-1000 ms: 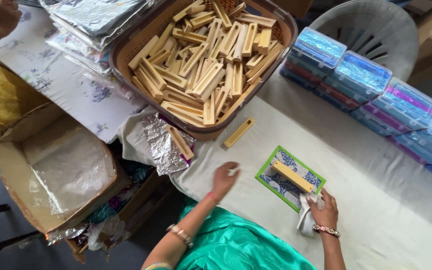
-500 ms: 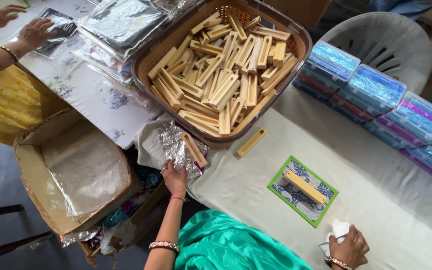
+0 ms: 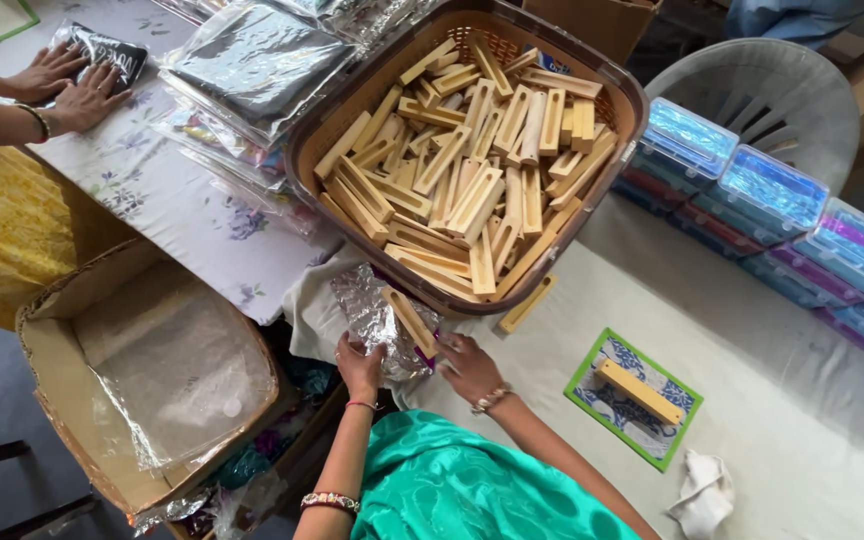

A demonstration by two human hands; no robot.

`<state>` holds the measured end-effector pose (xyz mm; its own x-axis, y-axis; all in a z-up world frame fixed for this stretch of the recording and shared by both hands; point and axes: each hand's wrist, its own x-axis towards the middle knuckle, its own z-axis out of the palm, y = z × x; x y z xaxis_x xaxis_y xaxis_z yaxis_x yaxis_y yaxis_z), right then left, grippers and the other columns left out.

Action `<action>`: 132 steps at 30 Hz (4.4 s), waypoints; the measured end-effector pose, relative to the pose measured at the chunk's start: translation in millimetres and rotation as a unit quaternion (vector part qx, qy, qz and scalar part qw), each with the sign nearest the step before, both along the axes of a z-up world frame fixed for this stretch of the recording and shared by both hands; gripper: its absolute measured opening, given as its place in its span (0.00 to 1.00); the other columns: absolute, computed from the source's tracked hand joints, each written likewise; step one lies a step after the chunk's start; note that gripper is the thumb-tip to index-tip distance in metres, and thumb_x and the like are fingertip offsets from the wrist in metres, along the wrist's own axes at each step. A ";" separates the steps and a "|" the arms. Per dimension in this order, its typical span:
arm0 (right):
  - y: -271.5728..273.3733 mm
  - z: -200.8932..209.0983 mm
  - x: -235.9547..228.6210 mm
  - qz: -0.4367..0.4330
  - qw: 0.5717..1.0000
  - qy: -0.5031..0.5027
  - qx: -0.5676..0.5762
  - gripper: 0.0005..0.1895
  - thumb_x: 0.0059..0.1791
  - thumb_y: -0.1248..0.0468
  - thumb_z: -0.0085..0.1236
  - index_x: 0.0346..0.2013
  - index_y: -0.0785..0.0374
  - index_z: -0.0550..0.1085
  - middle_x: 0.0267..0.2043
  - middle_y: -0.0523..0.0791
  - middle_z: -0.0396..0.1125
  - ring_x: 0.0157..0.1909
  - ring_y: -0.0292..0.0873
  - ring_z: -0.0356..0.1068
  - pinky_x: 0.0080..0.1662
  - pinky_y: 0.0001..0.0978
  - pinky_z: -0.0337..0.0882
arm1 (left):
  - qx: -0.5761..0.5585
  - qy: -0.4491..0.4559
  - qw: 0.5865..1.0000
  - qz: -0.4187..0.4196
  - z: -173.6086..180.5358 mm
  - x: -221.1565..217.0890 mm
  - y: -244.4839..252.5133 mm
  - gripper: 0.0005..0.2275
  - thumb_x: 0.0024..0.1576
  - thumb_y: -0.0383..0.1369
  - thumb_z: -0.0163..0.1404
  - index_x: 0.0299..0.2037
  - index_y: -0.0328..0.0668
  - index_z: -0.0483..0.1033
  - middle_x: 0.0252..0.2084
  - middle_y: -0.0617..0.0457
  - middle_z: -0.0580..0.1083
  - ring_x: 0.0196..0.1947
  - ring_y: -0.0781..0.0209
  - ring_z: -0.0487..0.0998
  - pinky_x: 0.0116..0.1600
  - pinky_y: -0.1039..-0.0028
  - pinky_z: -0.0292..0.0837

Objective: Preparing small items, possibly wooden or craft-related, by cleaning and arranging them on a workspace.

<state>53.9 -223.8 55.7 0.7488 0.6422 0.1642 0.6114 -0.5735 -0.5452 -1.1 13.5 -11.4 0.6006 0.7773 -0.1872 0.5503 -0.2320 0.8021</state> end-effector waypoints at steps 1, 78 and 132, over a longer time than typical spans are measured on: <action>13.4 3.3 1.8 0.002 1.000 0.000 -0.001 0.23 0.46 0.57 0.60 0.56 0.56 0.74 0.61 0.48 0.65 0.59 0.53 0.66 0.55 0.43 0.71 | -0.001 0.000 1.000 0.002 0.3 -0.8 3.9 0.39 0.42 0.36 0.67 0.65 0.33 0.64 0.49 0.42 0.74 0.48 0.46 0.77 0.55 0.61 0.72; -278.1 12.6 -48.5 -0.543 0.814 0.036 0.201 0.07 0.52 0.65 0.56 0.40 0.65 0.79 0.29 0.52 0.74 0.28 0.48 0.76 0.33 0.38 0.72 | -0.378 0.068 0.678 -0.626 147.1 8.5 -307.8 0.35 0.58 0.47 0.54 0.70 0.32 0.60 0.62 0.42 0.73 0.63 0.56 0.73 0.65 0.68 0.68; -306.7 32.1 -50.9 -0.400 0.648 0.350 0.544 0.13 0.51 0.72 0.59 0.50 0.71 0.79 0.46 0.48 0.75 0.41 0.36 0.75 0.44 0.26 0.77 | -0.013 -0.204 0.774 -0.599 181.0 30.9 -297.7 0.29 0.56 0.41 0.59 0.66 0.39 0.67 0.69 0.40 0.65 0.68 0.42 0.67 0.67 0.62 0.66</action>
